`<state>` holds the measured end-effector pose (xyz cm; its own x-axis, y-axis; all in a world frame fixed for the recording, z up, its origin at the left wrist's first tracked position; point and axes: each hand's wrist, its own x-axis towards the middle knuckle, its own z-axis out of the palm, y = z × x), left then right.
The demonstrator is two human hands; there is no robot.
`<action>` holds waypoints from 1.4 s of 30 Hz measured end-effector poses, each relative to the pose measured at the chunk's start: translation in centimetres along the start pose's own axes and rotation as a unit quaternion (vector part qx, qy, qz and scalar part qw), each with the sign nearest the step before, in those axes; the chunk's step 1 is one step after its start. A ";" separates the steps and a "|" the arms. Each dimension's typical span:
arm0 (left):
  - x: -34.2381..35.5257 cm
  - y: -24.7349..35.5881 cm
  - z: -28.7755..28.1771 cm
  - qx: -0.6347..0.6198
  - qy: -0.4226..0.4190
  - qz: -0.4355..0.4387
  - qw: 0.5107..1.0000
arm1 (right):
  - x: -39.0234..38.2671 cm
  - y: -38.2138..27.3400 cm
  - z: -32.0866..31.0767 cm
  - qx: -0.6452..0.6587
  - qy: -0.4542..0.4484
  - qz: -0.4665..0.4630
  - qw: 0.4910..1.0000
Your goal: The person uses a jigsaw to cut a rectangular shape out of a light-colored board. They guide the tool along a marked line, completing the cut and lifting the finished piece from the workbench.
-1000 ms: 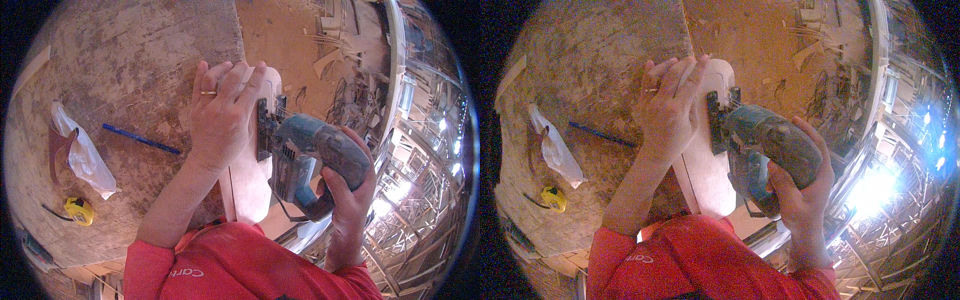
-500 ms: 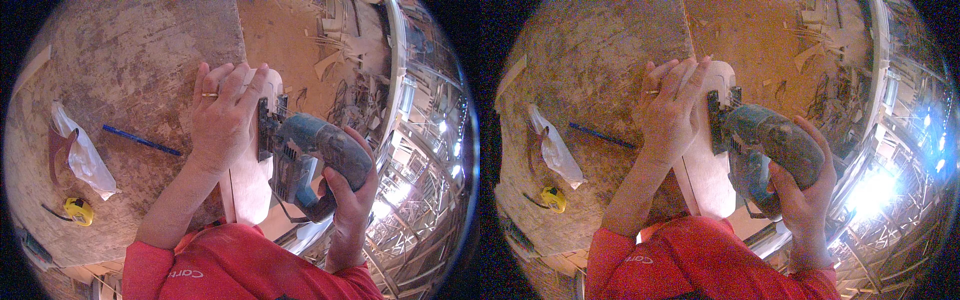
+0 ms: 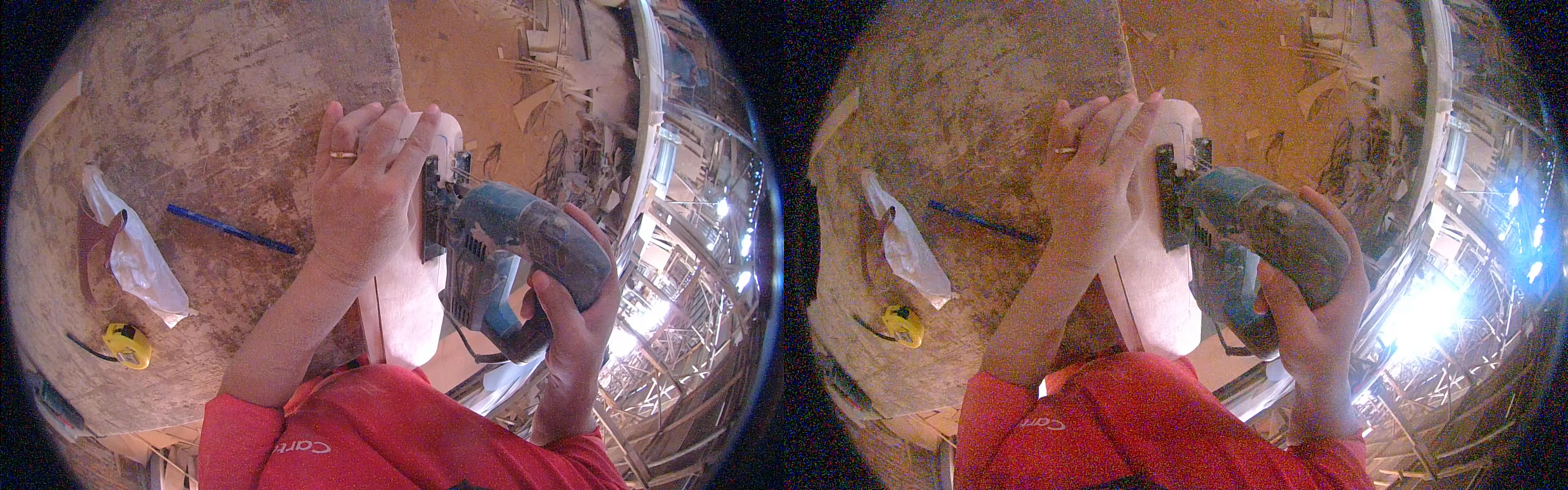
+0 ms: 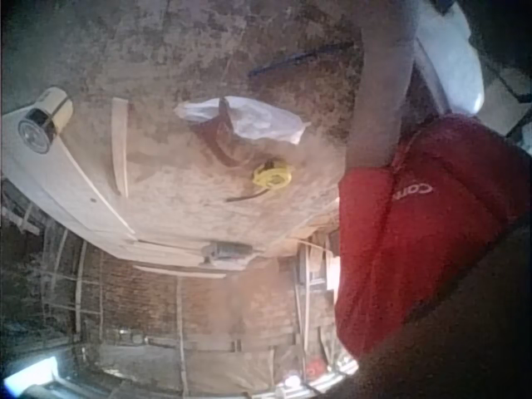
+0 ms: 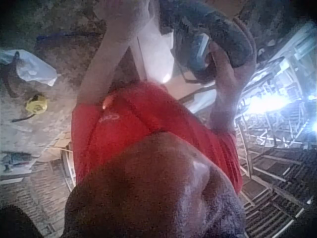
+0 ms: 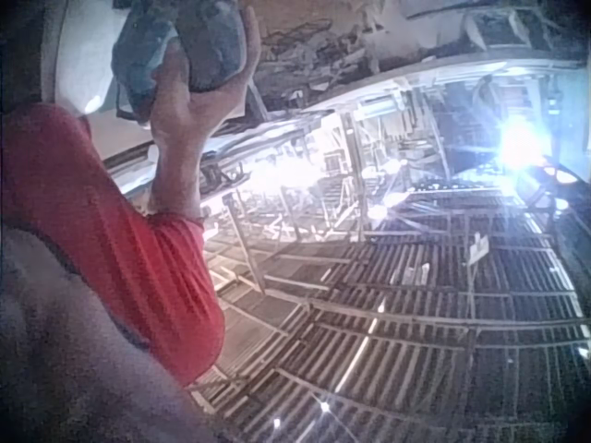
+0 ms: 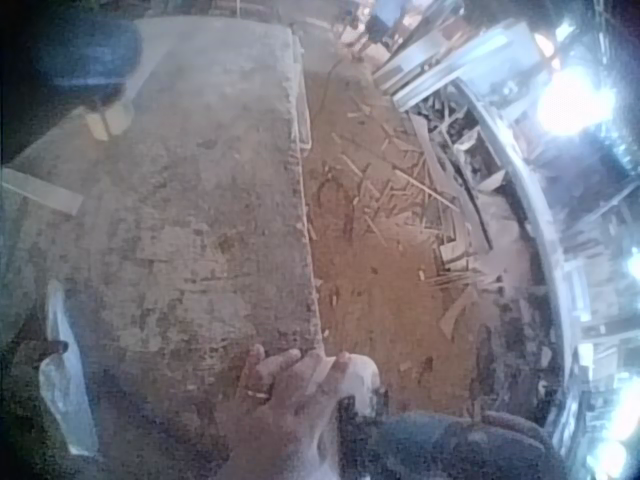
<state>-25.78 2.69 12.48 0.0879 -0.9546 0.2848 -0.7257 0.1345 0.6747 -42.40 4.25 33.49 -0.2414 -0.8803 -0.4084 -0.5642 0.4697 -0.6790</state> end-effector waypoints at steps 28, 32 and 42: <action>-0.3 0.1 -0.1 0.007 -0.005 0.000 1.000 | 0.3 -0.6 0.2 -0.015 0.007 0.002 1.000; -0.3 0.1 -0.1 -0.005 -0.002 -0.002 1.000 | 0.4 -0.8 0.4 -0.011 0.005 0.003 1.000; -0.5 0.0 -0.2 -0.022 -0.003 -0.004 1.000 | 0.5 -0.6 0.3 -0.012 -0.003 -0.006 1.000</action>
<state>-25.70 3.22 12.45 0.0890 -0.9572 0.2753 -0.6946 0.1385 0.7059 -41.95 3.51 33.50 -0.2299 -0.8850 -0.4050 -0.5862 0.4580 -0.6682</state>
